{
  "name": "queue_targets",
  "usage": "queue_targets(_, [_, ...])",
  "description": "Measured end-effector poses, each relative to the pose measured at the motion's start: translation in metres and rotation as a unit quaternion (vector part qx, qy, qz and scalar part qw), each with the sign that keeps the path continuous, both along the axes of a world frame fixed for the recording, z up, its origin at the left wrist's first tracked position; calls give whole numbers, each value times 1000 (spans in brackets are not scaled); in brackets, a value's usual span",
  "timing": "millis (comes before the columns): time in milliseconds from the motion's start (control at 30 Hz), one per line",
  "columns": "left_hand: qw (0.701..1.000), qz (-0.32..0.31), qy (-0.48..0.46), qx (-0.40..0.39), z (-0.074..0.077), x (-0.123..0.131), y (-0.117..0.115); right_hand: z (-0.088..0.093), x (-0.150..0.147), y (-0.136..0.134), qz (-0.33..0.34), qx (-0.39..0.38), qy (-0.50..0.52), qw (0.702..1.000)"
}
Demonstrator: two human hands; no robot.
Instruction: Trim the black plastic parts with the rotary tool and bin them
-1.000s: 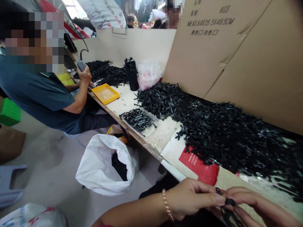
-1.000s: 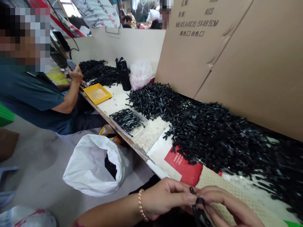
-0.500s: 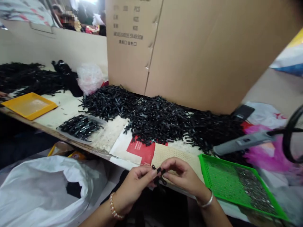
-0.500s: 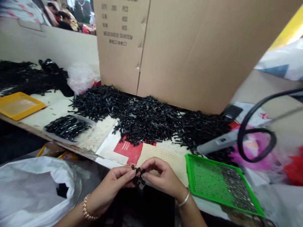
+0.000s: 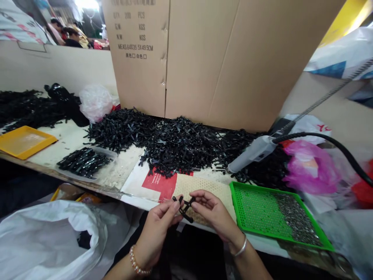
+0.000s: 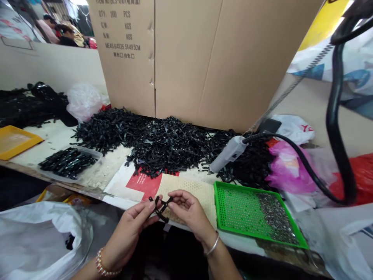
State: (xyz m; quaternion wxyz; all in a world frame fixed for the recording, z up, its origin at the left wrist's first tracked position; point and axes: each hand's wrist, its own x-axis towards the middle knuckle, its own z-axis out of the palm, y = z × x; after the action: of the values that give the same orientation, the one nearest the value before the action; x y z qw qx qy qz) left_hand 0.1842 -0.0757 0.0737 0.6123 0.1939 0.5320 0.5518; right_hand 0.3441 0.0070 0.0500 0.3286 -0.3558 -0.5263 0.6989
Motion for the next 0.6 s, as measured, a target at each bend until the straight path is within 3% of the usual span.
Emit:
queue_targets(267, [993, -98, 58, 24, 6, -14, 3, 5, 1, 9, 34, 26, -17, 999])
queue_targets(467, [995, -75, 45, 44, 5, -7, 2, 8, -1, 2, 27, -22, -39, 999])
queue_targets(600, [997, -64, 12, 33, 6, -12, 4, 4, -2, 6, -2, -1, -77, 997])
